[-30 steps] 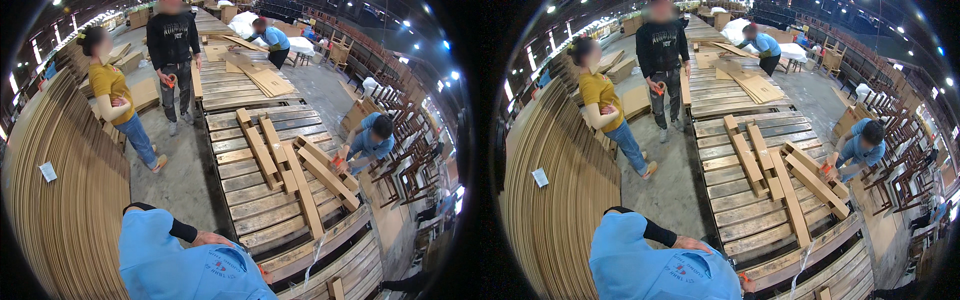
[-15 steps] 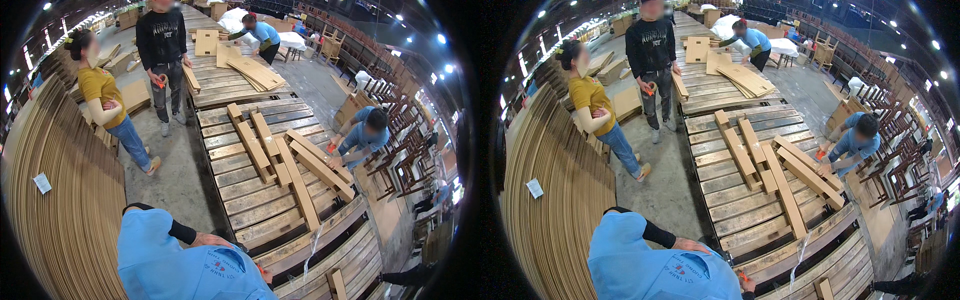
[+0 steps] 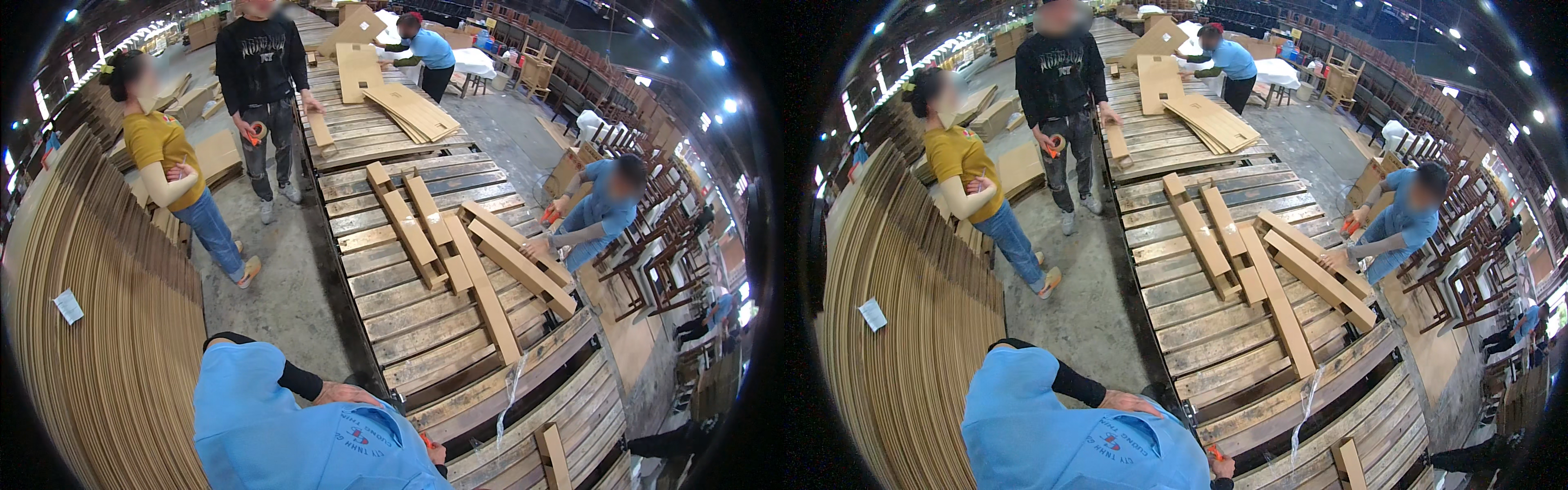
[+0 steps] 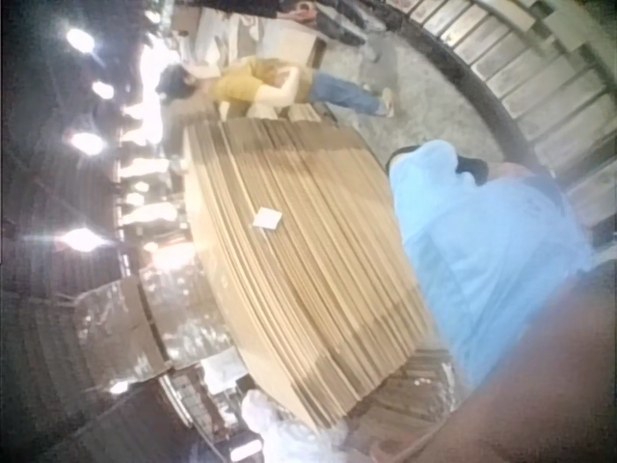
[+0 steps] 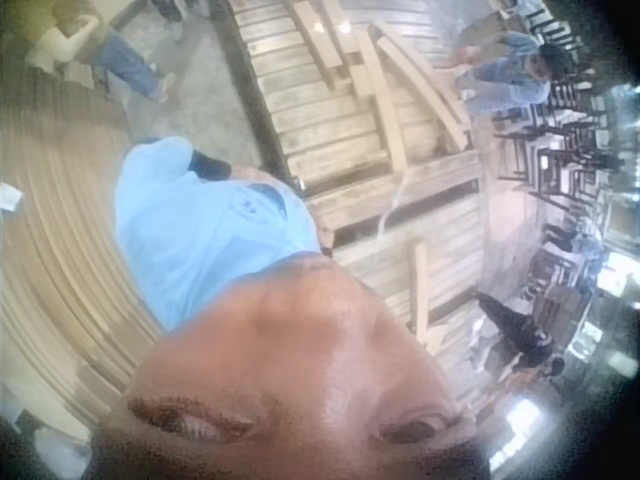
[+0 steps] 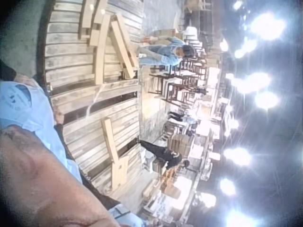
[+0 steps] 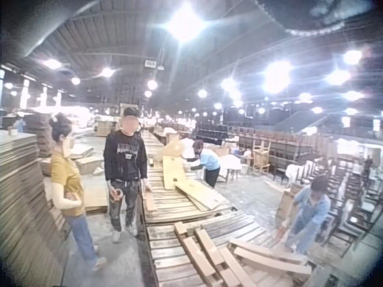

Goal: The person repeatedly picks up flat cardboard pieces from a wooden pallet, applies clear packing tape using a handheld dispenser, and places the taped pieces back on the pallet. The person also briefly adjusts the tape roll in the dispenser during the process.

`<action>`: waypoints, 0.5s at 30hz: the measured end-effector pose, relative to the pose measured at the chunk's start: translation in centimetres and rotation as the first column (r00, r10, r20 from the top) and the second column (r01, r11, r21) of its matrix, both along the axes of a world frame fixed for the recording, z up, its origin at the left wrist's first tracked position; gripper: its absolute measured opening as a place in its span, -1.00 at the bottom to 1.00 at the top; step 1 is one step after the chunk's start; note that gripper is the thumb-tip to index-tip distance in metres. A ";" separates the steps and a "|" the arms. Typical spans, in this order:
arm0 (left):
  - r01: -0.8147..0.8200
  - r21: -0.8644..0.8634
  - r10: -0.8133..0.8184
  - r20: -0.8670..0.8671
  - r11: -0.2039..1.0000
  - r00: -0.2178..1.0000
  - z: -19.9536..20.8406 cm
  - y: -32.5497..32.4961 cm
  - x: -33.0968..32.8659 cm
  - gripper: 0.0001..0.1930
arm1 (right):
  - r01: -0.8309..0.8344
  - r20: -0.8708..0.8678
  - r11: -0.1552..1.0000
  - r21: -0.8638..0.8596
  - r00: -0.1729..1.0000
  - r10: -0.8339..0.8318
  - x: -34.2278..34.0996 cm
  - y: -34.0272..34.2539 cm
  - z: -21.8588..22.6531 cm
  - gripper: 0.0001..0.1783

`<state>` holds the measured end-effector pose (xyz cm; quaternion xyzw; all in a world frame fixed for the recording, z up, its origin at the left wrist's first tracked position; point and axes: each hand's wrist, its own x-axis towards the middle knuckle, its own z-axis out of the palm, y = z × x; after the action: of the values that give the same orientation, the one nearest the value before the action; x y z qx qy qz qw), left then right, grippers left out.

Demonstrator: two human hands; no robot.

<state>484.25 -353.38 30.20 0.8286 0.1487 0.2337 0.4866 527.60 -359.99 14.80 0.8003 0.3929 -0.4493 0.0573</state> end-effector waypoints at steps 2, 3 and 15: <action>-0.005 0.030 0.005 0.004 1.000 1.000 -0.2 -0.3 0.6 -0.40 | 0.028 -0.002 0.999 0.041 1.000 -0.027 0.4 -0.5 0.1 -0.34; -0.011 0.051 0.010 0.012 0.999 1.000 -0.3 -0.6 1.0 -0.40 | 0.041 -0.003 0.997 0.061 0.999 -0.041 0.7 -0.8 0.0 -0.34; 0.014 0.017 -0.013 -0.040 1.000 0.999 0.9 -2.4 3.7 -0.14 | -0.002 -0.092 0.941 0.340 0.995 0.035 4.1 -3.6 -3.0 -0.47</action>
<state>487.99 -355.81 31.11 0.8383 0.1508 0.2149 0.4778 531.72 -363.56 11.79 0.7719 0.4741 -0.4125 -0.0961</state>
